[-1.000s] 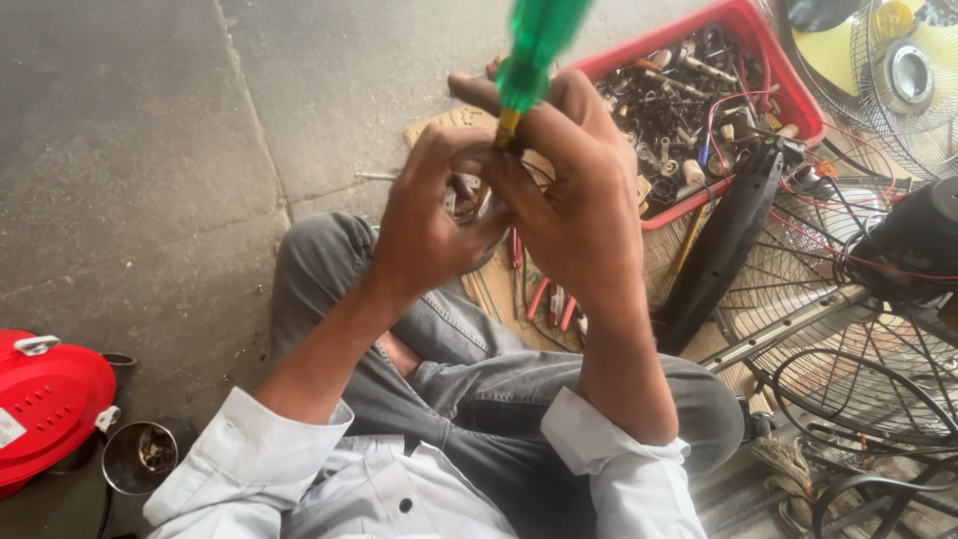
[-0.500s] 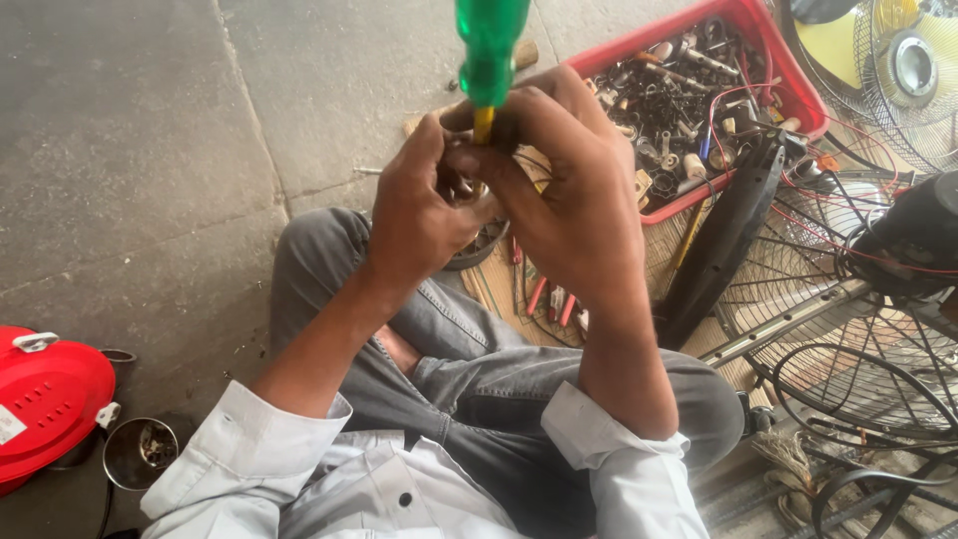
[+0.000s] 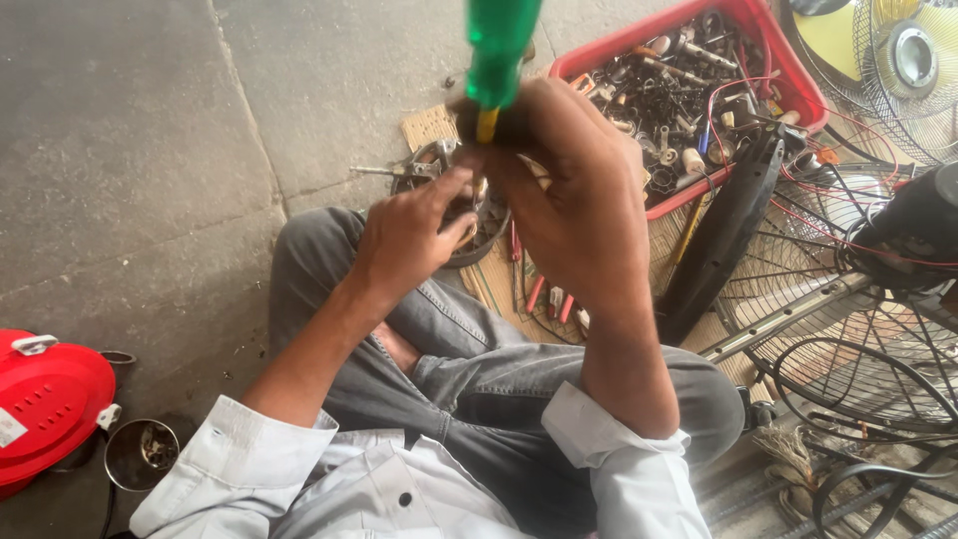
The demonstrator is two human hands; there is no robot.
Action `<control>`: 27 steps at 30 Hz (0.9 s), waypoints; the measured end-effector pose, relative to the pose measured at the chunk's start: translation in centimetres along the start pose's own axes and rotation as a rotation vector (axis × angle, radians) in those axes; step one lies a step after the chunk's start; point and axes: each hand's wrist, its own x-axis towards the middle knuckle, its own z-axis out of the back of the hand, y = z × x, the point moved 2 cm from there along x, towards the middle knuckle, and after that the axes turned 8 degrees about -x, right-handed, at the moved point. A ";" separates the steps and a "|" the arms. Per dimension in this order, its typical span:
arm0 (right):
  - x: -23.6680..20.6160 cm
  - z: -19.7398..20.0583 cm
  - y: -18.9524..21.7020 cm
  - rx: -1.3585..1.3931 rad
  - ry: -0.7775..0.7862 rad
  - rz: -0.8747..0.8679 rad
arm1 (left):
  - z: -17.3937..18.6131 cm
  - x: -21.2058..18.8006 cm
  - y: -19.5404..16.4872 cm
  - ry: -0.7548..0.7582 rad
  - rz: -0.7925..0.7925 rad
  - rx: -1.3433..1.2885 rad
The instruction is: The person sits on the floor of a repair workshop and disassembles an electric motor, using a screwdriver to loosen and remove parts and pliers to handle components. They turn the motor over, work on different sides, and set removed pieces on the cardboard beside a red tray of parts.
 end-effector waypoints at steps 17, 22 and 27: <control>-0.4 0.7 -1.9 0.324 -0.182 0.067 | 0.8 0.8 -0.7 -0.062 -0.140 -0.057; -1.8 2.3 -3.3 0.375 -0.426 -0.080 | 1.5 1.0 -0.9 -0.043 -0.257 0.030; -2.4 3.3 -4.4 0.348 -0.592 -0.011 | 1.9 1.4 -1.3 -0.066 -0.355 0.138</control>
